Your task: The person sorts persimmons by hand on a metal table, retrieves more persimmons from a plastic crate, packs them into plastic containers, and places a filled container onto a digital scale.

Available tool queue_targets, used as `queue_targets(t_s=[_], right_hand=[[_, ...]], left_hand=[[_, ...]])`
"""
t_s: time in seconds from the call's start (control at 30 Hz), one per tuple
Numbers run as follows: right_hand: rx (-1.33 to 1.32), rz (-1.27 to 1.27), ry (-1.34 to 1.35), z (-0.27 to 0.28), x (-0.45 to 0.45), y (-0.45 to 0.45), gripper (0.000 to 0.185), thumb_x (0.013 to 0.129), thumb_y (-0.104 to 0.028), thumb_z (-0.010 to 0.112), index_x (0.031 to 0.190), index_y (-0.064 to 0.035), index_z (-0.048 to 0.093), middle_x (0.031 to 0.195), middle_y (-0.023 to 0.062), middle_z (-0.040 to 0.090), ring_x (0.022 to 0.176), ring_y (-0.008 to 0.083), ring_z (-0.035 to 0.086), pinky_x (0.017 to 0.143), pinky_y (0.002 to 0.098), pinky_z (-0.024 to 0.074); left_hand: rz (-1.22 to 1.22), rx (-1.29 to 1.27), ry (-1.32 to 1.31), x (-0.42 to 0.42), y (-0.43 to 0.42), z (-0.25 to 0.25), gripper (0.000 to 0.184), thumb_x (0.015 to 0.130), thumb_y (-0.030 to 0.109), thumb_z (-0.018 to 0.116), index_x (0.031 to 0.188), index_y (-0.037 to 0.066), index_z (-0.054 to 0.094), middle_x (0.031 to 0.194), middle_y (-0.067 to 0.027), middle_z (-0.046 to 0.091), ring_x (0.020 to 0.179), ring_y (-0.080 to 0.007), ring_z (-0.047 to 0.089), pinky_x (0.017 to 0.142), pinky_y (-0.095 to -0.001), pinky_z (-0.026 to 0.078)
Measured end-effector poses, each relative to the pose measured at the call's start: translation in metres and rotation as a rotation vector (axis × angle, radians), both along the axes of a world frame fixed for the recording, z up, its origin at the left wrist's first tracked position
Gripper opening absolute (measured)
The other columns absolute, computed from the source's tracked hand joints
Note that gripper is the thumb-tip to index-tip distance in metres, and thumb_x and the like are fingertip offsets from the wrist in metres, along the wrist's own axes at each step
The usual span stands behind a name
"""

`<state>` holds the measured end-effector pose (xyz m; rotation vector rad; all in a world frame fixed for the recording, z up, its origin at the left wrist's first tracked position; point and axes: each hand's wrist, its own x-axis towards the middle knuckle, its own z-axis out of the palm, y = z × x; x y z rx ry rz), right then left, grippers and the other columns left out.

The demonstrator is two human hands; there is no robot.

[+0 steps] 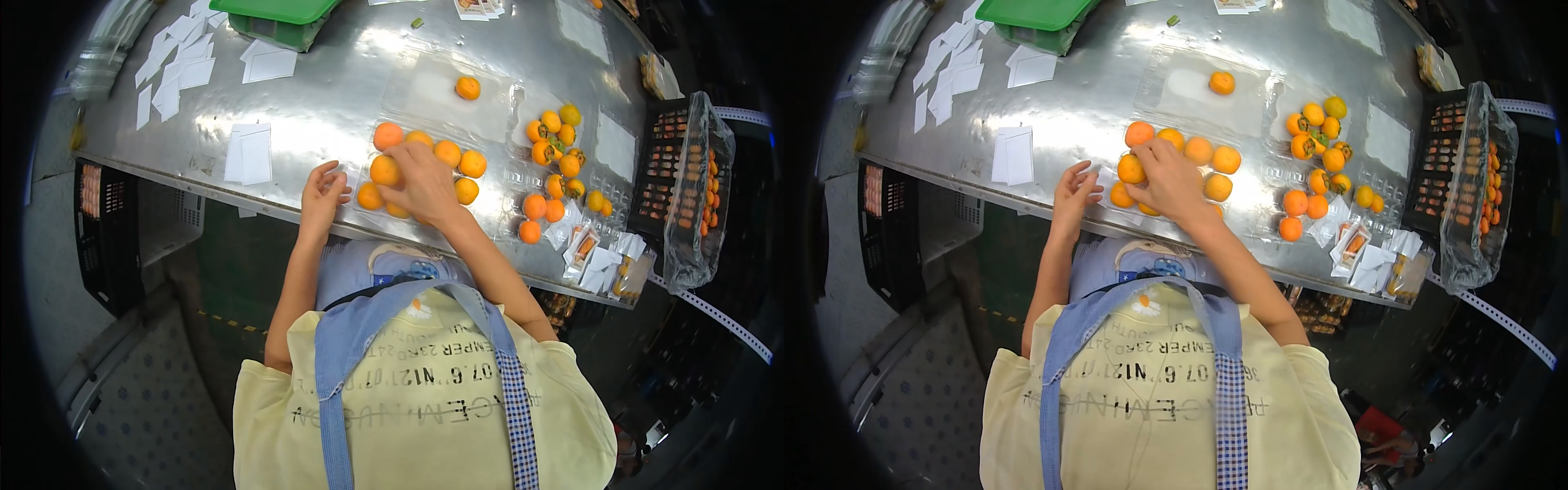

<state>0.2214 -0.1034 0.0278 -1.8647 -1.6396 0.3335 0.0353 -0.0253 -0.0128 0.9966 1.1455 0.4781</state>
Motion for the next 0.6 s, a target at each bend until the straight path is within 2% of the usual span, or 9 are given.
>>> queue_targets(t_s=[0.1,0.17,0.37,0.5,0.6], right_hand=[[-0.063,0.006,-0.103,-0.009,-0.009,0.012,0.047,0.061,-0.025,0.077,0.100,-0.0069,0.057,0.092,0.0084,0.051,0.086,0.0245,0.055,0.065,0.0358,0.0463],[-0.066,0.022,-0.123,-0.019,-0.011,0.016,0.048,0.060,-0.025,0.077,0.100,-0.0062,0.058,0.091,0.0090,0.051,0.084,0.0251,0.054,0.064,0.0361,0.0462],[-0.099,-0.006,-0.157,-0.026,-0.013,0.018,0.048,0.061,-0.025,0.077,0.101,-0.0056,0.059,0.087,0.0087,0.052,0.082,0.0255,0.055,0.064,0.0367,0.0462],[-0.152,-0.014,-0.159,-0.026,-0.012,0.016,0.042,0.065,-0.025,0.075,0.099,-0.0060,0.060,0.087,0.0085,0.054,0.083,0.0254,0.056,0.065,0.0376,0.0469],[-0.106,-0.152,0.050,-0.021,0.001,0.010,0.036,0.071,-0.025,0.073,0.100,-0.0071,0.062,0.090,0.0093,0.057,0.082,0.0264,0.057,0.067,0.0381,0.0479]], left_hand=[[-0.020,0.001,0.003,-0.005,-0.005,-0.015,0.037,0.089,0.020,0.061,0.121,0.005,0.052,0.102,-0.0083,0.056,0.084,-0.0145,0.059,0.071,-0.0256,0.050],[-0.050,-0.001,-0.013,-0.009,-0.006,-0.024,0.034,0.088,0.014,0.059,0.119,0.004,0.052,0.099,-0.0070,0.057,0.080,-0.0124,0.058,0.070,-0.0244,0.049],[-0.184,0.143,0.106,-0.014,-0.008,-0.039,0.028,0.088,0.014,0.058,0.113,0.001,0.056,0.091,-0.0079,0.059,0.078,-0.0128,0.059,0.069,-0.0244,0.049],[-0.245,0.038,0.069,-0.016,-0.009,-0.042,0.026,0.090,0.012,0.055,0.113,0.000,0.056,0.089,-0.0095,0.060,0.076,-0.0138,0.060,0.067,-0.0259,0.052],[-0.293,-0.019,0.025,-0.018,-0.011,-0.045,0.025,0.092,0.011,0.052,0.114,-0.001,0.053,0.092,-0.0101,0.059,0.076,-0.0145,0.060,0.066,-0.0267,0.055]])
